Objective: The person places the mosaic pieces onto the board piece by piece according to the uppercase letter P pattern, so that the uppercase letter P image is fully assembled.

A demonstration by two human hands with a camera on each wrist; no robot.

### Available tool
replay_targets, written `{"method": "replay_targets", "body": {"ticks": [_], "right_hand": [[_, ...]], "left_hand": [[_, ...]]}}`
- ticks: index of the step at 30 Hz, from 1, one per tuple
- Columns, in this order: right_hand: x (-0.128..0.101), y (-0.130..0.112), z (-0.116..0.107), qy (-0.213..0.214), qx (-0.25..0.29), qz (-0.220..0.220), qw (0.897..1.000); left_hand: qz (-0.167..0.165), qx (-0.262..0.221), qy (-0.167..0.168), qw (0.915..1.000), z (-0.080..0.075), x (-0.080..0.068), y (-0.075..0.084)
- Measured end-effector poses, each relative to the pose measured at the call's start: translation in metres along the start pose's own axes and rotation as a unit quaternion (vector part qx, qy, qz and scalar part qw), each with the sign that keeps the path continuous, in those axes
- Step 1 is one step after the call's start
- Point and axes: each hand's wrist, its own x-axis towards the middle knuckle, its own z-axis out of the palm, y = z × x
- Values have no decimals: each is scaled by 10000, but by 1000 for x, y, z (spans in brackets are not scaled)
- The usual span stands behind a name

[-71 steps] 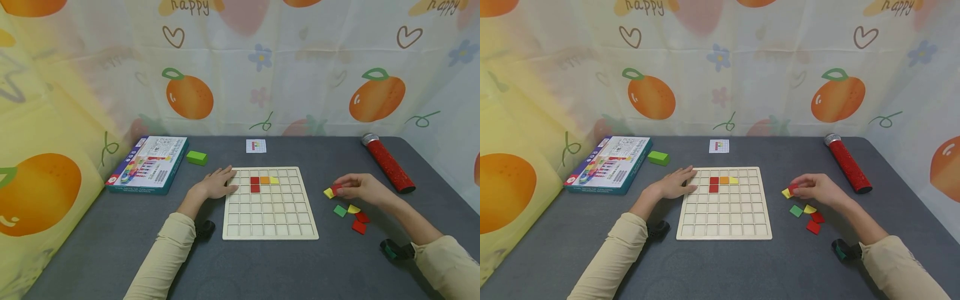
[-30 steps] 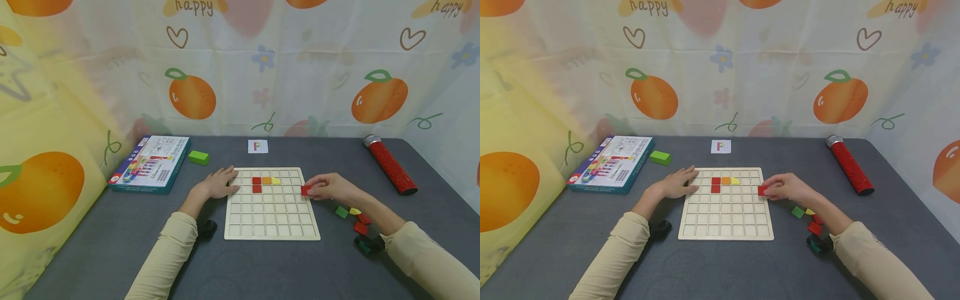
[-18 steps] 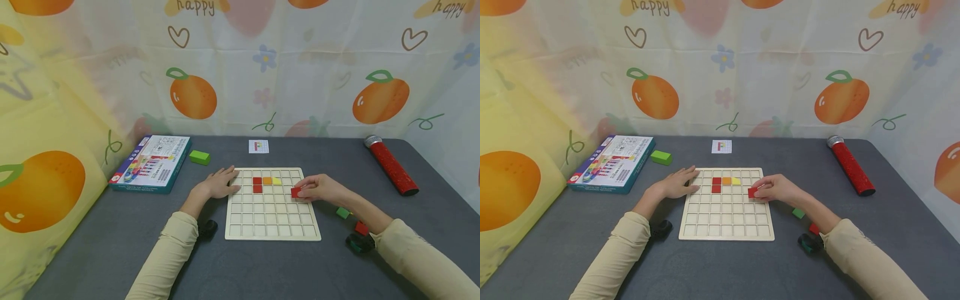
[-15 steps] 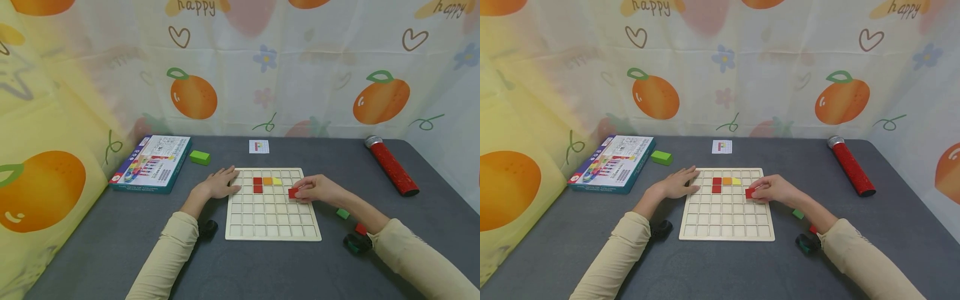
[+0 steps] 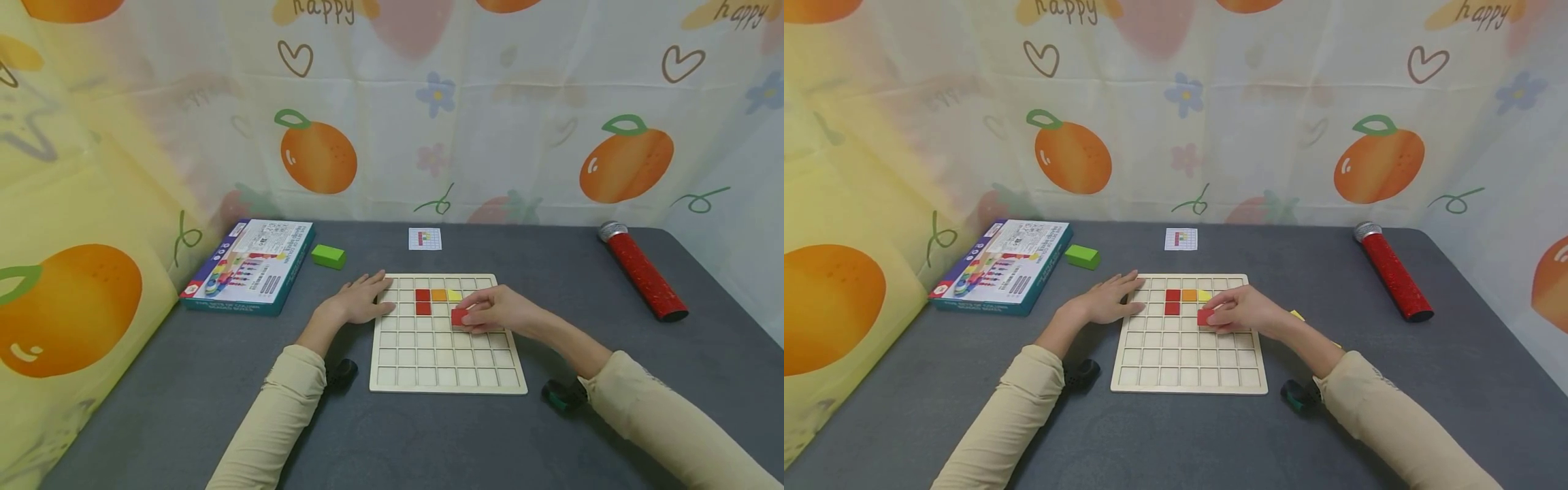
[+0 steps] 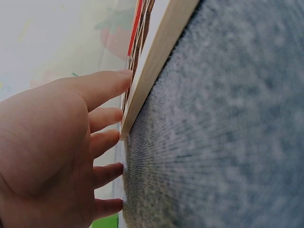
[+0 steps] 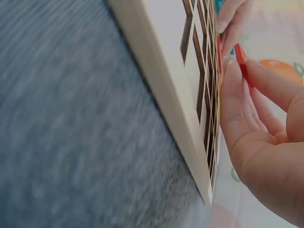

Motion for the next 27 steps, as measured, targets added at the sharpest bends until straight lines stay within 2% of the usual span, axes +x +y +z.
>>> {"method": "replay_targets", "body": {"ticks": [8,20,27], "right_hand": [[8,-3,11,-97,-20,-40,9999],[17,-7,29,112,96,159,9998],[19,-9,32,136,98,171,9997]], "left_hand": [[-18,-11,15,10000,0,0,1],[-18,-15,49,10000,2,-1,1],[-59,-14,69,10000,1,-1,2]]}}
